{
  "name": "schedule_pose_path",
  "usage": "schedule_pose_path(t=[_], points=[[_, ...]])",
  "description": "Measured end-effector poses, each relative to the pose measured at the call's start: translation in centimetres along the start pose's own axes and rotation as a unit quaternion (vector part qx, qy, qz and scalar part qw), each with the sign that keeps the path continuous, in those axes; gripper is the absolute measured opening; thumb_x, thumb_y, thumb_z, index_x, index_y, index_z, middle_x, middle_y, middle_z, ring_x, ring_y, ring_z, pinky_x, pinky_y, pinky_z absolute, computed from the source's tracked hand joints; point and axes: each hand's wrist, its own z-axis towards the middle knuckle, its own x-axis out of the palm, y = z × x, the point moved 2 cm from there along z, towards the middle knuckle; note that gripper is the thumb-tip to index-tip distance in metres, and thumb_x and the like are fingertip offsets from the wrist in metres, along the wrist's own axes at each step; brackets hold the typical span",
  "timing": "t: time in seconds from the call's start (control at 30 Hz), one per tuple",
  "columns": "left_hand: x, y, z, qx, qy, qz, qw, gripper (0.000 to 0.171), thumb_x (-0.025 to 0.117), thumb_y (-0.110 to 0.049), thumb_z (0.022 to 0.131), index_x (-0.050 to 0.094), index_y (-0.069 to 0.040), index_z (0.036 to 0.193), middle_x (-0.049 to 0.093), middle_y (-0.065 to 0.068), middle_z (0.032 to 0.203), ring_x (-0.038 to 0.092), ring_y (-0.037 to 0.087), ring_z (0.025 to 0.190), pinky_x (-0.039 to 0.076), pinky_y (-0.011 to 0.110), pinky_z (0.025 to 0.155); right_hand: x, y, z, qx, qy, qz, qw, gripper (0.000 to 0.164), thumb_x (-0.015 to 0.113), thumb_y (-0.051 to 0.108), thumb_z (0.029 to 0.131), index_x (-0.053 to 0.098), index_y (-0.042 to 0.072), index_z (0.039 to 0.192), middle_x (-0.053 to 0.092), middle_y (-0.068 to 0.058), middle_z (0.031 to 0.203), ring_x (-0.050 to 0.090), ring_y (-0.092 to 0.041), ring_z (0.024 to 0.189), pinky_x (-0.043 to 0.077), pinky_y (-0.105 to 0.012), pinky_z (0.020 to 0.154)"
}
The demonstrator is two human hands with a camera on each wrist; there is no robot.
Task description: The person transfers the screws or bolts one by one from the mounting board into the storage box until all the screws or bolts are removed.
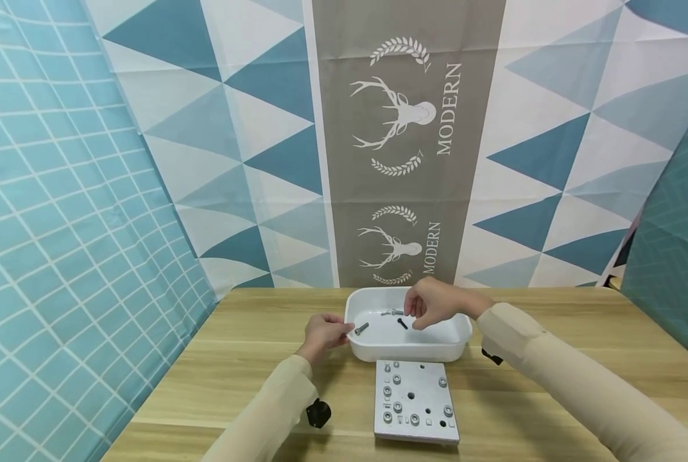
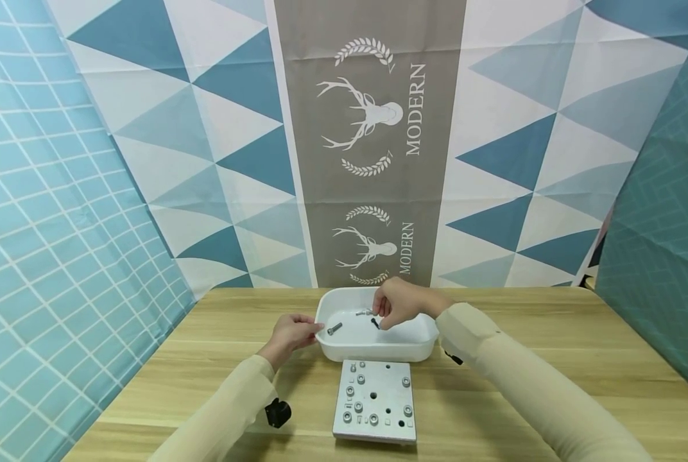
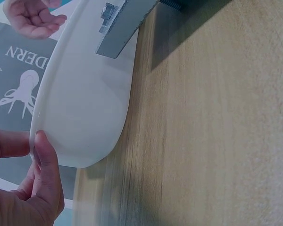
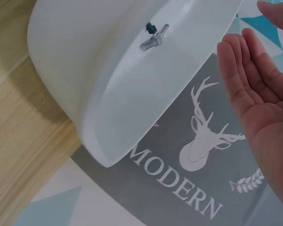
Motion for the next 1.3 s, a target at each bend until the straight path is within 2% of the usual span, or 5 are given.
schedule_pose_path(t=[0.1,0.4,0.6,0.97,1.3], points=[[0.0,0.0,0.0,0.000,0.001,-0.004,1.0000,0.018,0.073,-0.004,0.082,0.062,0.004,0.094,0.058,0.009,0.084,0.058,0.011,0.063,0.058,0.020,0.061,0.2,0.6,-0.3,-0.010,0.010,-0.003,1.000,0.015,0.076,0.009,0.073,0.067,0.007,0.086,0.067,0.000,0.079,0.059,-0.002,0.069,0.054,-0.016,0.064],[0.0,0.1,0.1,-0.002,0.005,-0.006,1.0000,0.017,0.072,-0.003,0.082,0.062,0.005,0.093,0.058,0.008,0.083,0.059,0.011,0.063,0.058,0.020,0.060,0.8,2.9,-0.9,-0.040,0.021,-0.012,0.999,0.016,0.074,0.010,0.073,0.068,0.008,0.088,0.067,0.003,0.080,0.061,-0.006,0.071,0.058,-0.023,0.068],[0.1,0.0,0.1,-0.006,0.004,-0.011,0.9999,0.018,0.072,-0.003,0.082,0.062,0.005,0.096,0.058,0.009,0.085,0.059,0.011,0.063,0.058,0.020,0.061,1.3,4.1,-1.2,-0.057,0.028,-0.019,0.998,0.017,0.075,0.010,0.073,0.068,0.007,0.088,0.068,-0.003,0.080,0.063,-0.010,0.072,0.059,-0.028,0.069],[0.1,-0.2,0.2,-0.014,0.000,-0.006,0.9999,0.018,0.072,-0.003,0.082,0.062,0.005,0.096,0.057,0.009,0.085,0.058,0.011,0.063,0.058,0.019,0.061,2.1,5.5,-2.1,-0.061,0.042,-0.016,0.997,0.020,0.075,0.011,0.072,0.068,0.005,0.090,0.069,-0.007,0.082,0.060,-0.004,0.072,0.059,-0.027,0.070],[0.3,-0.5,0.1,-0.008,0.003,-0.009,0.9999,0.019,0.071,-0.003,0.083,0.062,0.006,0.097,0.057,0.008,0.084,0.057,0.009,0.061,0.056,0.017,0.059,2.8,5.9,-2.9,-0.070,0.038,-0.018,0.997,0.019,0.075,0.010,0.071,0.068,0.007,0.089,0.067,-0.001,0.078,0.059,-0.003,0.070,0.057,-0.023,0.067]])
